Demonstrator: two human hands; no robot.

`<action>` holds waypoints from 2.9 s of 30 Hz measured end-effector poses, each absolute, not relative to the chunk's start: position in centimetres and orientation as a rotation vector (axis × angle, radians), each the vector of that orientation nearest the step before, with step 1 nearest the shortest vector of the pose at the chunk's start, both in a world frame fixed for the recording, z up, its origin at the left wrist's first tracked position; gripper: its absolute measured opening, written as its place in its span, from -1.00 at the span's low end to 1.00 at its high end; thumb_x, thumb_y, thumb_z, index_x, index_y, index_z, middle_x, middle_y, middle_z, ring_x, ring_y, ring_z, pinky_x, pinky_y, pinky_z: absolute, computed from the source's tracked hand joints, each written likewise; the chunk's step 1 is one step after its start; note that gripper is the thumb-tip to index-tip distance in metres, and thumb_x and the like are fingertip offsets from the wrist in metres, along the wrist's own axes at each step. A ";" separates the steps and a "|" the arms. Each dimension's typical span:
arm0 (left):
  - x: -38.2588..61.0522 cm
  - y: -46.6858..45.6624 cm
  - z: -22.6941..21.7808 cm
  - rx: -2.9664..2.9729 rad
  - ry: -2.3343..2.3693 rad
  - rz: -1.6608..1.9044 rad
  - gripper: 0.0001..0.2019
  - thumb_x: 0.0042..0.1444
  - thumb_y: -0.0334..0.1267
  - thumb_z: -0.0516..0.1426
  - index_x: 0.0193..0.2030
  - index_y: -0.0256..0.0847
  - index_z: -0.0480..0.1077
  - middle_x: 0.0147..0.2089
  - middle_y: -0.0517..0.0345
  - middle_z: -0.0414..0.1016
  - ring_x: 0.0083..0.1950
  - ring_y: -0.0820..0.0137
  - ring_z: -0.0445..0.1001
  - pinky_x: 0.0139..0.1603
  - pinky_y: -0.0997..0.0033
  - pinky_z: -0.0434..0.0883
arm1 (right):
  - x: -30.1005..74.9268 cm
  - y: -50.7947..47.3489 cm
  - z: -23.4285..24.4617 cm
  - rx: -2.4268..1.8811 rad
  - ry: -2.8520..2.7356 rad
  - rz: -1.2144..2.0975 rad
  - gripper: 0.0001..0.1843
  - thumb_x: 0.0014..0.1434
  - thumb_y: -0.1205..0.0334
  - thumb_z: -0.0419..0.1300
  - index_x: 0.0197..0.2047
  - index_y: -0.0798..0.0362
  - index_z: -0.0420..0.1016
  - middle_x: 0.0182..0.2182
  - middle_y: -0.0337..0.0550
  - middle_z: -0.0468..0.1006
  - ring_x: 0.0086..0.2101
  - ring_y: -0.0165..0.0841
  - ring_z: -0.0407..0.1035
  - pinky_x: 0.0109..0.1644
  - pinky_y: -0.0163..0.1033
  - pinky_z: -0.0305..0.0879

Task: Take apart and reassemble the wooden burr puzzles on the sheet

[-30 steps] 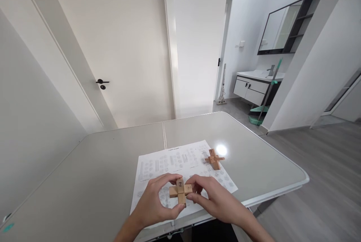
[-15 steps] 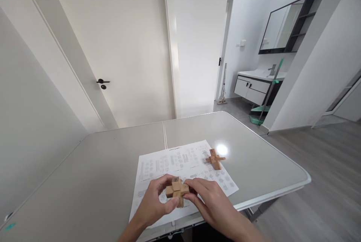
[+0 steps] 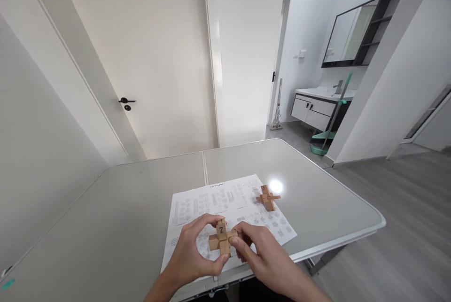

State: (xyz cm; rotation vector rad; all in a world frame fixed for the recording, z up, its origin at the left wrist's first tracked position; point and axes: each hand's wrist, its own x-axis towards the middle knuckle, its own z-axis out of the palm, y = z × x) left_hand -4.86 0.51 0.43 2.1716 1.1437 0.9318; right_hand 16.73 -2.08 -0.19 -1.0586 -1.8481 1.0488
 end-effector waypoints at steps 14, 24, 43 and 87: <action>-5.7 -0.4 2.1 2.343 0.859 1.025 -0.26 0.07 -0.28 0.38 0.35 0.16 0.21 0.27 0.06 0.47 0.29 0.10 0.42 0.31 0.09 0.38 | 16.8 -3.7 1.8 -1.056 -1.820 1.027 -0.65 0.47 -0.02 -0.02 -0.30 -0.01 0.29 -0.41 -0.24 0.44 -0.41 -0.35 0.29 -0.30 -0.27 0.16; -5.1 0.1 2.3 1.622 0.815 0.726 -0.26 0.13 0.32 0.21 0.31 -0.12 0.38 0.17 -0.10 0.54 0.20 0.01 0.49 0.28 -0.01 0.40 | 16.6 -3.9 1.5 -1.088 -1.928 0.723 -0.76 0.47 0.10 -0.03 -0.22 -0.03 0.33 -0.38 -0.19 0.49 -0.43 -0.32 0.35 -0.35 -0.23 0.20; -5.1 0.3 1.1 1.547 1.103 0.982 -0.45 0.12 0.14 0.28 0.15 -0.13 0.48 0.20 -0.09 0.56 0.23 0.03 0.51 0.20 0.07 0.50 | 16.9 -2.9 0.0 -1.103 -1.731 0.923 -0.63 0.49 -0.05 -0.06 -0.25 -0.02 0.34 -0.41 -0.25 0.42 -0.39 -0.34 0.29 -0.28 -0.25 0.19; -8.3 2.5 0.8 2.086 1.294 0.676 -0.44 0.02 -0.10 0.38 0.19 0.02 0.46 0.14 0.14 0.60 0.13 0.14 0.54 0.22 0.13 0.43 | 12.2 0.2 -3.2 -0.941 -1.661 1.032 -0.67 0.47 -0.02 0.01 -0.14 0.01 0.46 -0.39 -0.22 0.52 -0.36 -0.33 0.39 -0.24 -0.27 0.26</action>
